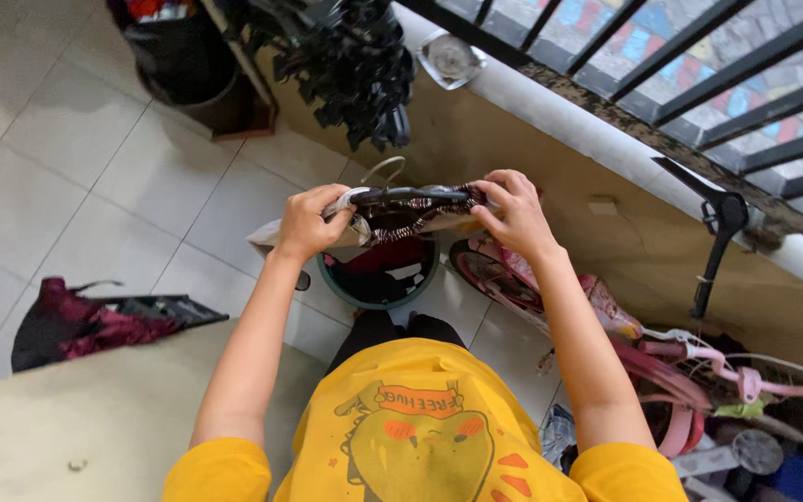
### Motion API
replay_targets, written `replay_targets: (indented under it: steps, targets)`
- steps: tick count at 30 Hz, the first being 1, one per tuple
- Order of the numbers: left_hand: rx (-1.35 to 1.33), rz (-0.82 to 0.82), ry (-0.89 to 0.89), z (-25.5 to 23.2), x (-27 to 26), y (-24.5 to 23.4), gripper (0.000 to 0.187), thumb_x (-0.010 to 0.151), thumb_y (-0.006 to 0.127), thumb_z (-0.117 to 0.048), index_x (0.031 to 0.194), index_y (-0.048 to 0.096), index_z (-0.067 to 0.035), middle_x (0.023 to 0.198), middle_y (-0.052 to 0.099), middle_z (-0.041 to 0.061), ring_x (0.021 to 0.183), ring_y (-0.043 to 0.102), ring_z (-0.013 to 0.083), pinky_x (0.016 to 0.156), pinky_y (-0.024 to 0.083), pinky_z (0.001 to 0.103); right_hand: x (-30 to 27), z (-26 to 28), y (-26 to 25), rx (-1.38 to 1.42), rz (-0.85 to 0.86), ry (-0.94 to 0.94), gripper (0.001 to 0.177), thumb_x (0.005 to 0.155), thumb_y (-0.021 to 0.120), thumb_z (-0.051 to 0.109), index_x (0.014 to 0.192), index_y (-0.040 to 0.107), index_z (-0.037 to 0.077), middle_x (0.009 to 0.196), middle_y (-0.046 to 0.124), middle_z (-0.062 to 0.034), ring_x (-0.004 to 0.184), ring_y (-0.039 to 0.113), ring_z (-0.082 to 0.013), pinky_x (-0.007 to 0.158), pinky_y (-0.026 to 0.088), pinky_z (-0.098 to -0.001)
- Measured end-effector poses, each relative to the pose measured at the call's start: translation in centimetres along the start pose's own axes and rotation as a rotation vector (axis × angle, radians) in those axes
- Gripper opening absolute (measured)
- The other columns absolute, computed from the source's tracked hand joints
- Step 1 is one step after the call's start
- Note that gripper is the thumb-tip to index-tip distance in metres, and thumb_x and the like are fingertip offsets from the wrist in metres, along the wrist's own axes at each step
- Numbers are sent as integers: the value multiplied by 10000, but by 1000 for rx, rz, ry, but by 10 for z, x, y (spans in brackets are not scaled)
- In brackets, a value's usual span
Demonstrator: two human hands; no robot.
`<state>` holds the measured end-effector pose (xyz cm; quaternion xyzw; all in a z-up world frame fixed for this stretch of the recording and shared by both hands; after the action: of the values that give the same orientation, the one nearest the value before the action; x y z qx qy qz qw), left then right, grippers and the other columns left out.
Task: The person takes various clothing items from a green laundry bucket on the floor and hangs them on a clothes rack. They handle a patterned shirt, a blue t-shirt, a pair of shorts, and a maroon t-shirt, placing each on a hanger and arranging them on the rack.
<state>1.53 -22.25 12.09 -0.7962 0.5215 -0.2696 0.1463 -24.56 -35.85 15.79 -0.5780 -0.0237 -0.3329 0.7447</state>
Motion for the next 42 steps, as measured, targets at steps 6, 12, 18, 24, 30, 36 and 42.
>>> replay_targets:
  steps: [6,12,18,24,30,36,42]
  targets:
    - [-58,59,118,-8,25,35,228,880,723,-112,1103,674,-103,978,728,135,874,715,351,746,560,414,-43,-40,17,123,100,374,334,929,701,184,1226,644,42,1088,704,-171,1023,667,-370,878,523,-450]
    - [-85,189,201,-17,44,83,232,898,660,-58,1126,634,-93,1028,695,146,920,683,382,768,549,445,-93,-40,-18,-122,-159,413,249,915,711,180,1139,666,82,1019,723,-143,935,701,-357,822,548,-433]
    - [54,257,384,-26,47,126,339,844,574,41,1173,579,-43,1089,690,169,1004,660,402,879,506,497,-173,-44,-56,-300,-330,576,196,958,679,185,1121,672,76,1001,720,-136,911,694,-357,799,540,-448]
    - [29,289,521,-78,46,178,413,816,583,32,1221,568,-48,1305,666,218,1167,654,383,1023,486,474,-219,-22,-87,-392,-444,689,205,1018,634,267,1102,673,84,975,721,-131,882,698,-360,776,542,-445]
    - [-162,419,703,-150,39,214,481,888,645,-89,1358,559,-38,1362,642,242,1203,632,416,999,466,481,-278,-7,-127,-523,-509,800,289,1056,594,366,1085,668,89,964,716,-130,873,701,-364,773,542,-450]
    - [-229,629,609,-184,34,288,366,979,655,-139,1333,585,-86,1147,734,176,1038,705,346,894,552,417,-353,1,-171,-646,-562,921,312,1053,583,381,1062,676,84,922,715,-128,847,698,-370,752,534,-454]
    - [-220,799,743,-261,2,370,265,908,635,-104,1170,599,-95,973,725,134,933,706,347,790,547,452,-433,16,-226,-747,-658,990,307,1063,592,369,1070,673,73,938,716,-134,861,701,-371,763,542,-452]
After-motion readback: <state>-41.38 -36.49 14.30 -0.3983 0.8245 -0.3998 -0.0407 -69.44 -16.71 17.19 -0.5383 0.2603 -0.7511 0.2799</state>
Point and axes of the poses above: each hand's wrist, its own x-axis towards the middle knuckle, its own y-axis out of the palm, z = x × y, the point moved 10 cm from there along x, towards the middle knuckle
